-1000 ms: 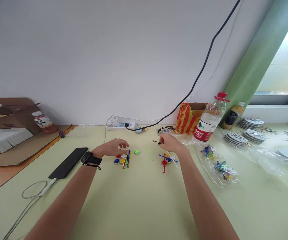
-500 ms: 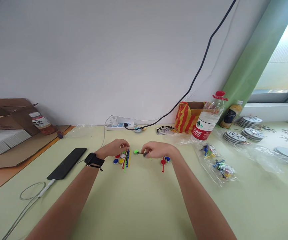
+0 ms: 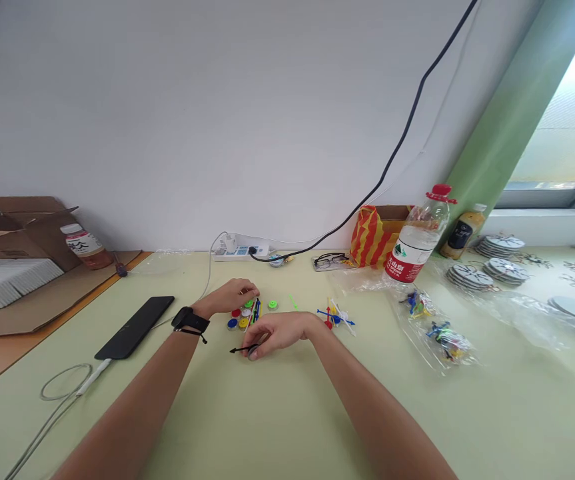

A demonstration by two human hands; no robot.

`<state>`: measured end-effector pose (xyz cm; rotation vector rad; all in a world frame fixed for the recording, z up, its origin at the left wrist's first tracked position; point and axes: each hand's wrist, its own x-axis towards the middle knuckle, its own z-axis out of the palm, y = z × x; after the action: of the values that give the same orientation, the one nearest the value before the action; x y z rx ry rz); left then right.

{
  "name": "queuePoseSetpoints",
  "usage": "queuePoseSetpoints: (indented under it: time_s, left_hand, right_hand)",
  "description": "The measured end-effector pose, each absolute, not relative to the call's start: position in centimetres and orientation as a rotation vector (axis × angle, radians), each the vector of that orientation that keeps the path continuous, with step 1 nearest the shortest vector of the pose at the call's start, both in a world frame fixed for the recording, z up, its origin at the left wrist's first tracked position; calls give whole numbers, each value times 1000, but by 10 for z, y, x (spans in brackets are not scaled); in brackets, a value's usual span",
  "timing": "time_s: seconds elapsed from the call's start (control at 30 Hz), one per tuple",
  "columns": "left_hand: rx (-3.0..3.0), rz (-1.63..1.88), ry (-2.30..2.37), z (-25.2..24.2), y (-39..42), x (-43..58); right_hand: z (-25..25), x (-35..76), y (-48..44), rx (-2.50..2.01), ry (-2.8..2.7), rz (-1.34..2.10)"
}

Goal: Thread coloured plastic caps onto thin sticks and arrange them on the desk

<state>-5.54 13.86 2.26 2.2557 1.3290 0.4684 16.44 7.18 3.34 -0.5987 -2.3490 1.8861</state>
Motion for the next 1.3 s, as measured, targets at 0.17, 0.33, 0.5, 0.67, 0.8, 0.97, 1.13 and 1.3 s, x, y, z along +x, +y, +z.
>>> queuePoseSetpoints:
  time_s: [0.17, 0.33, 0.5, 0.67, 0.8, 0.97, 1.13, 1.3]
  left_hand:
    - [2234, 466, 1306, 26, 137, -56]
    - [2233, 481, 1292, 28, 135, -57]
    - [2238, 705, 1285, 42, 130, -44]
    - [2187, 959, 1008, 64, 113, -17]
    - [2121, 1089, 1077, 63, 106, 0]
    - [2143, 1133, 933, 61, 103, 12]
    - [2215, 1084, 828, 66, 100, 14]
    - [2232, 997, 851, 65, 98, 13]
  right_hand:
    - [32, 165, 72, -622, -2319, 1839]
    - [40, 169, 74, -660, -2332, 1741]
    - [57, 182, 78, -1015, -1909, 1392]
    - [56, 184, 90, -1062, -1475, 1289]
    - [53, 179, 94, -911, -1286, 1324]
    - [59, 186, 91, -984, -1205, 1364]
    - [62, 202, 92, -973, -1324, 1498]
    - [62, 211, 92, -931, -1458, 1577]
